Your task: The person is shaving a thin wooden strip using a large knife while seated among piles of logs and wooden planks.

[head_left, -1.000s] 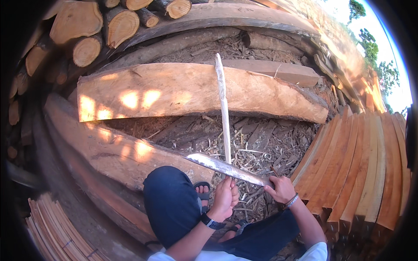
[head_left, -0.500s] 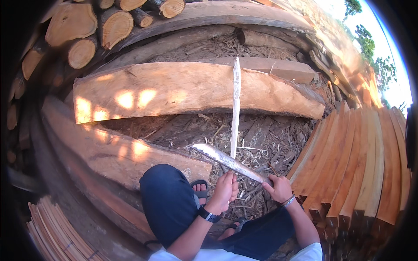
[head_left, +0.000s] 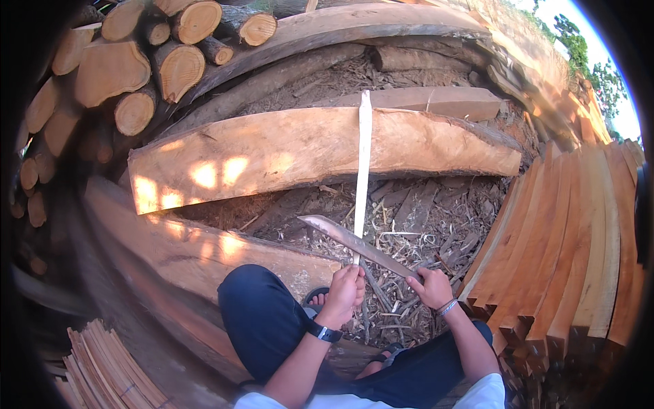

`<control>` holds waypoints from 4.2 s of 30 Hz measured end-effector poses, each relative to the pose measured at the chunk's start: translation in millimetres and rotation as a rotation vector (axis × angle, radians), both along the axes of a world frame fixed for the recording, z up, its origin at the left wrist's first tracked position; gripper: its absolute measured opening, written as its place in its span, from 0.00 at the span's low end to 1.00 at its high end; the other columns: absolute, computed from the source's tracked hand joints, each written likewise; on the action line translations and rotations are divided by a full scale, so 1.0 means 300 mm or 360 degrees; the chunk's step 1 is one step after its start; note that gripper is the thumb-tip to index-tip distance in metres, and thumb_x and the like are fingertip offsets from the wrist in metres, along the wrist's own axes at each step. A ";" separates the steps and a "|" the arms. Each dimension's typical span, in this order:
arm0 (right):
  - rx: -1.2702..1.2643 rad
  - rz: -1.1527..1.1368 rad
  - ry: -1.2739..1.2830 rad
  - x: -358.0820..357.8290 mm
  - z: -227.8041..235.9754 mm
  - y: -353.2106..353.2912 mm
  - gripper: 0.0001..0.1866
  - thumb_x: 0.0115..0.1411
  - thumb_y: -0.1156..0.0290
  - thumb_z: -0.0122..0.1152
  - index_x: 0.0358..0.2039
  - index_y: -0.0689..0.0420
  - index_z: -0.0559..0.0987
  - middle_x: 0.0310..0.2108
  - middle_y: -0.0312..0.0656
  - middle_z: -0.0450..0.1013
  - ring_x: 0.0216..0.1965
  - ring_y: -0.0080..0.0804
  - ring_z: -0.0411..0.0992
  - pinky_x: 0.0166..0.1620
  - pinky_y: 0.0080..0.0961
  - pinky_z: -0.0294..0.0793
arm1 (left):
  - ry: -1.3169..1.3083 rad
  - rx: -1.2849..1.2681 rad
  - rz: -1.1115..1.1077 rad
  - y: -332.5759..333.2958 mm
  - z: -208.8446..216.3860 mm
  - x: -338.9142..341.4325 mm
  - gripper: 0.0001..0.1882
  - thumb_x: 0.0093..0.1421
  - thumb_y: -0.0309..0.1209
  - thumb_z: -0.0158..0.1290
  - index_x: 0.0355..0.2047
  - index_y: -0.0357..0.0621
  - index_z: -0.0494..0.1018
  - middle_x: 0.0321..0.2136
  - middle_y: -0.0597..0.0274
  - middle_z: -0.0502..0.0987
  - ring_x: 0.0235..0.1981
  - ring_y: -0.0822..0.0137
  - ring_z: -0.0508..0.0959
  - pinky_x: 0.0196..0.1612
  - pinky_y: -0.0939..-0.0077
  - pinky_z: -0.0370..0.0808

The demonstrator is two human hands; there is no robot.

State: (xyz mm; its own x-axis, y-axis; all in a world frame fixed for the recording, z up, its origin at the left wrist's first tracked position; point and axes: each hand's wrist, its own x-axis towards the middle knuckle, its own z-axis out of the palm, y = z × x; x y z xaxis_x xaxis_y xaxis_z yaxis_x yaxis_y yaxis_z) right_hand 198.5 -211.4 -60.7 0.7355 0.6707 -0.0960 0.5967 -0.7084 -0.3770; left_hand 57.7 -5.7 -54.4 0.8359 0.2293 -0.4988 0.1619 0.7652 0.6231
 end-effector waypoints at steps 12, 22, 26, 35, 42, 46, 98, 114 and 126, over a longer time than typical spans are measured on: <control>0.0518 -0.0265 0.0264 -0.005 0.043 0.084 0.32 0.61 0.42 0.51 0.25 0.64 0.79 0.19 0.57 0.72 0.26 0.58 0.74 0.34 0.47 0.73 | 0.0328 0.0103 -0.0712 0.303 0.411 0.229 0.13 0.72 0.38 0.33 0.29 0.51 0.59 0.16 0.79 0.49 0.13 0.83 0.47 0.11 0.86 0.42; 0.0542 -0.0374 0.0324 -0.021 0.016 0.053 0.34 0.60 0.38 0.48 0.26 0.62 0.79 0.20 0.58 0.74 0.27 0.57 0.75 0.35 0.48 0.73 | 0.0286 0.0111 -0.0909 0.285 0.323 0.292 0.13 0.71 0.38 0.35 0.28 0.52 0.58 0.16 0.78 0.49 0.13 0.82 0.47 0.12 0.86 0.43; 0.0580 -0.0333 0.0308 -0.032 -0.017 0.059 0.35 0.60 0.37 0.48 0.25 0.62 0.79 0.18 0.57 0.73 0.26 0.56 0.75 0.34 0.48 0.73 | 0.0348 0.0098 -0.0879 0.285 0.324 0.280 0.13 0.71 0.39 0.35 0.28 0.52 0.58 0.16 0.78 0.49 0.13 0.83 0.47 0.11 0.86 0.42; 0.0545 -0.0335 0.0202 -0.035 -0.004 0.089 0.36 0.60 0.36 0.47 0.25 0.62 0.80 0.19 0.56 0.74 0.26 0.55 0.76 0.33 0.46 0.74 | 0.0357 0.0183 -0.0866 0.292 0.317 0.288 0.13 0.71 0.37 0.34 0.27 0.52 0.57 0.15 0.77 0.50 0.12 0.82 0.47 0.11 0.84 0.42; 0.0652 -0.0395 0.0181 0.009 -0.007 0.098 0.36 0.60 0.36 0.47 0.26 0.62 0.80 0.18 0.56 0.74 0.27 0.55 0.76 0.34 0.47 0.75 | 0.0341 0.0245 -0.0901 0.245 0.338 0.288 0.13 0.71 0.38 0.34 0.28 0.53 0.58 0.16 0.78 0.48 0.13 0.82 0.46 0.11 0.85 0.42; 0.0569 -0.0333 0.0151 0.019 0.008 0.102 0.36 0.60 0.36 0.47 0.26 0.63 0.80 0.18 0.57 0.74 0.27 0.55 0.76 0.35 0.47 0.75 | 0.0362 0.0318 -0.0945 0.236 0.348 0.274 0.13 0.71 0.38 0.34 0.28 0.53 0.58 0.16 0.78 0.48 0.13 0.82 0.46 0.11 0.85 0.42; 0.0516 -0.0274 0.0019 0.019 0.024 0.044 0.37 0.59 0.32 0.45 0.28 0.58 0.81 0.21 0.55 0.75 0.28 0.54 0.77 0.35 0.47 0.75 | 0.0355 0.0316 -0.0946 0.233 0.377 0.256 0.12 0.69 0.36 0.35 0.26 0.52 0.57 0.14 0.78 0.49 0.12 0.82 0.47 0.10 0.84 0.42; 0.0551 -0.0365 0.0081 0.004 0.028 0.069 0.37 0.59 0.33 0.44 0.27 0.58 0.81 0.20 0.55 0.75 0.26 0.53 0.77 0.34 0.46 0.76 | 0.0373 0.0327 -0.0951 0.225 0.372 0.262 0.13 0.70 0.36 0.35 0.26 0.52 0.57 0.14 0.77 0.49 0.12 0.82 0.47 0.11 0.84 0.43; 0.0504 -0.0342 0.0014 0.057 -0.002 0.032 0.38 0.60 0.32 0.43 0.27 0.58 0.82 0.21 0.54 0.76 0.28 0.52 0.77 0.35 0.44 0.76 | 0.0401 0.0409 -0.0985 0.196 0.405 0.240 0.12 0.70 0.35 0.35 0.27 0.51 0.58 0.15 0.77 0.50 0.12 0.82 0.48 0.11 0.84 0.42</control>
State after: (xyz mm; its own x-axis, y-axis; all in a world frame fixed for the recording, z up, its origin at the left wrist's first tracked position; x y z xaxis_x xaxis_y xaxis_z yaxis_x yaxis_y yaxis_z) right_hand 215.4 -201.9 -61.3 0.8626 0.4988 0.0844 0.4431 -0.6643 -0.6019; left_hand 129.7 53.2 67.1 0.7172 -0.1137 -0.6876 0.6815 0.3205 0.6579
